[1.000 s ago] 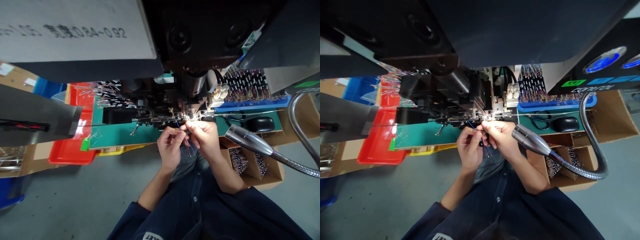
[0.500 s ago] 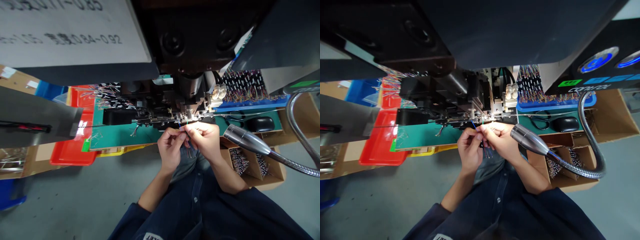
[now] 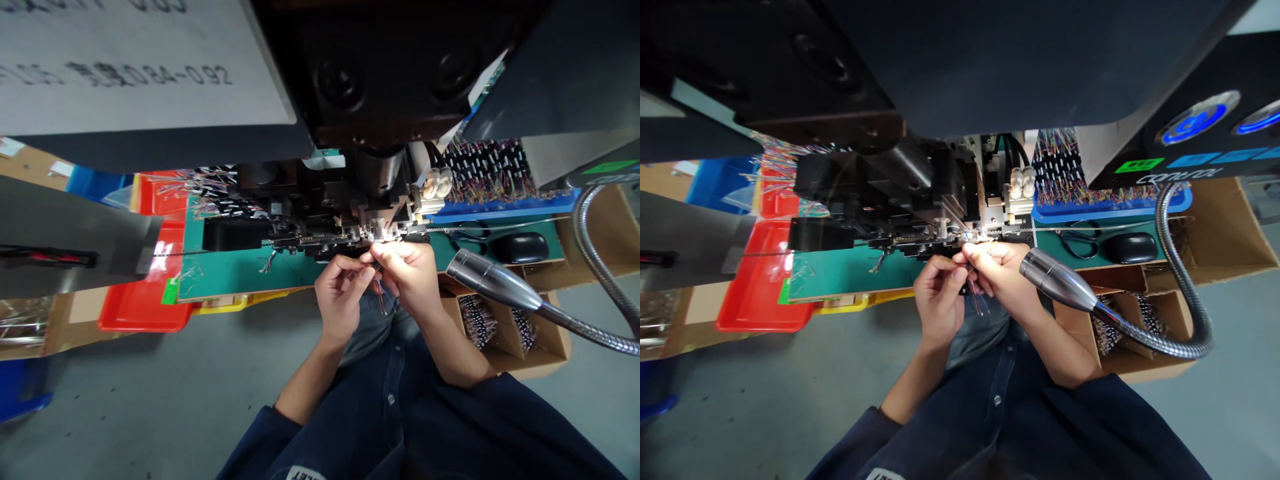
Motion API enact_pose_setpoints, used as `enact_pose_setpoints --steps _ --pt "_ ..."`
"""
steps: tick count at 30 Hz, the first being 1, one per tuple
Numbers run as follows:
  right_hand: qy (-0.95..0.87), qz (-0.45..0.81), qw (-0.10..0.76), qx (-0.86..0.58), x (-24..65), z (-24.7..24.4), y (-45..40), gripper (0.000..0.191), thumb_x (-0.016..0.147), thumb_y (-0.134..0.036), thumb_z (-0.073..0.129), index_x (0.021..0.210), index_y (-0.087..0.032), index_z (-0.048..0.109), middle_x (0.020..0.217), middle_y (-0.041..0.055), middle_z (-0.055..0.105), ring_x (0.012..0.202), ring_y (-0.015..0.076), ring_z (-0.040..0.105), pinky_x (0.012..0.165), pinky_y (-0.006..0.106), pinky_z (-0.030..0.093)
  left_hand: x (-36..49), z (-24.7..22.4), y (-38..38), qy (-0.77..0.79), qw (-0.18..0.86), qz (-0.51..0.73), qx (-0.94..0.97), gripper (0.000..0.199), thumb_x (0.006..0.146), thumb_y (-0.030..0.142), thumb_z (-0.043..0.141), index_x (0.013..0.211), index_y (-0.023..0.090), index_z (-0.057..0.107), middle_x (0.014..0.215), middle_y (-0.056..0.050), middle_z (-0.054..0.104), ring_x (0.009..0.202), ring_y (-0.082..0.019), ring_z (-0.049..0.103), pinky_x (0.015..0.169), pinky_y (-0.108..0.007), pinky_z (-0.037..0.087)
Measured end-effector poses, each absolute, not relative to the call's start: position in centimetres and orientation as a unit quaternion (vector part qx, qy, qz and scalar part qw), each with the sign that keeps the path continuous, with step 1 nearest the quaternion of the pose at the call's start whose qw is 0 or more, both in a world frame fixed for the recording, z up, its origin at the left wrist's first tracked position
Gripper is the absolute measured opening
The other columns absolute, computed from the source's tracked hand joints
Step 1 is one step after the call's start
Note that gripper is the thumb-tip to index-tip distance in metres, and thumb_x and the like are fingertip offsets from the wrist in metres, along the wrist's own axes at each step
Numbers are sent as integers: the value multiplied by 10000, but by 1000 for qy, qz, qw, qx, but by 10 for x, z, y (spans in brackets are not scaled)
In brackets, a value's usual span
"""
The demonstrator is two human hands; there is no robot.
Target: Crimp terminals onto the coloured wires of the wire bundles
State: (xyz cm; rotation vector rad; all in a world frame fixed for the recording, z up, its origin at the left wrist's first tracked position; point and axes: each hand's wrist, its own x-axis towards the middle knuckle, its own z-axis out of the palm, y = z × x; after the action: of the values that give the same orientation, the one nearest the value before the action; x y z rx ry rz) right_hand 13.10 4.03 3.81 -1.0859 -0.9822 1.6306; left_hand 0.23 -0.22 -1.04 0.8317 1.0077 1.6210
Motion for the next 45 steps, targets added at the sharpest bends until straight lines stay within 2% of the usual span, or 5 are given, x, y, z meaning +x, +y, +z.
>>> enact_pose_setpoints --steps 17,29,34,40,45 --pt "-443 619 460 -456 129 45 40 376 1038 -574 856 894 -233 920 541 -15 634 420 130 400 420 303 410 3 -10 -3 436 497 672 334 308 998 417 986 929 226 754 800 12 796 594 -132 733 596 -257 649" --pt "-589 546 422 -421 181 -11 -17 287 1019 -495 877 1112 -224 883 846 15 767 687 173 631 641 288 524 23 10 -13 404 486 695 342 266 1015 359 978 1006 218 753 928 -2 845 686 -139 832 717 -268 718" --pt "-599 463 466 -458 174 -23 -58 243 1077 -398 854 915 -226 799 799 0 753 657 159 626 636 279 513 40 9 -23 405 464 677 403 219 1028 278 962 1020 215 752 972 -3 829 854 -159 880 810 -270 752" --pt "-579 283 445 -622 244 -14 -80 267 1144 -391 774 963 -217 867 700 2 766 593 168 670 601 291 499 42 0 -34 363 472 605 528 304 1065 222 903 1340 270 785 1419 -98 793 1182 -239 884 1045 -384 752" --pt "-555 94 400 -723 315 13 -20 370 1087 -474 789 831 -208 811 609 -14 646 534 164 552 545 317 395 39 -5 -40 371 492 583 529 103 1125 180 790 1184 255 827 1203 -60 785 934 -166 823 863 -303 715"
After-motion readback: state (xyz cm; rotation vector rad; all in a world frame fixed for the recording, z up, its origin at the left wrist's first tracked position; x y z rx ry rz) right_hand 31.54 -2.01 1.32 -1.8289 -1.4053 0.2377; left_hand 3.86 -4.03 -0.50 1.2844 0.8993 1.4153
